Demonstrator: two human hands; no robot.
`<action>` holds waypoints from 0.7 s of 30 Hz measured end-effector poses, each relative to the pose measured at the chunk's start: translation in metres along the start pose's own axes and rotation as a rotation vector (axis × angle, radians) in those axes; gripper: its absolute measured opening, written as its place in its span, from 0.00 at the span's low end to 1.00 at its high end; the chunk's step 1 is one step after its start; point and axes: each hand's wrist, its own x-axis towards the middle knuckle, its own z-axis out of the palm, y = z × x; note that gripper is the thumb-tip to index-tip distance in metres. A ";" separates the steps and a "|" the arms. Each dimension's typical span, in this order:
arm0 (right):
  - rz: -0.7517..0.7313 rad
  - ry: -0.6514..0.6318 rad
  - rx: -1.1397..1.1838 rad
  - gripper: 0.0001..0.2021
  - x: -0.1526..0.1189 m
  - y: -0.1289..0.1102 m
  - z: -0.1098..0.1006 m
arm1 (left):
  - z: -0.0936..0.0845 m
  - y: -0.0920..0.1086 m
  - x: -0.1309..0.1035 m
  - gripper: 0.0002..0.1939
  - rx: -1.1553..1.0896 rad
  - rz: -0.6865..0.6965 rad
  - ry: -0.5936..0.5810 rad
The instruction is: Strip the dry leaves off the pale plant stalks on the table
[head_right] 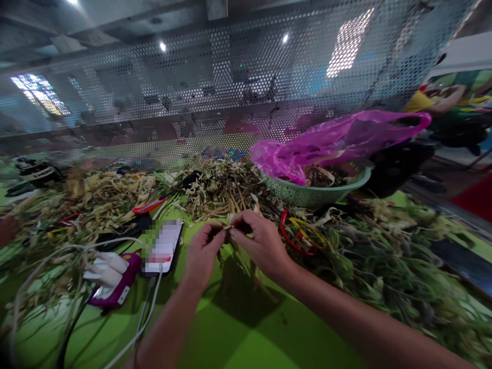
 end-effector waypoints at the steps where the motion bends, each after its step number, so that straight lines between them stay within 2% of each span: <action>1: 0.009 -0.010 0.013 0.02 0.000 -0.001 0.000 | 0.000 0.000 0.000 0.04 -0.007 -0.010 0.009; 6: 0.052 -0.085 0.082 0.05 0.001 -0.006 0.000 | -0.003 -0.003 0.001 0.03 -0.076 -0.045 0.045; 12: 0.079 -0.053 0.115 0.07 0.003 0.002 0.002 | -0.002 -0.007 0.001 0.05 -0.136 -0.092 0.025; 17: 0.141 -0.096 0.239 0.10 0.006 0.008 0.005 | -0.001 -0.004 0.001 0.06 -0.073 -0.069 0.030; 21: 0.059 -0.030 0.103 0.07 0.008 0.006 0.001 | 0.001 -0.004 0.003 0.09 -0.040 -0.037 -0.032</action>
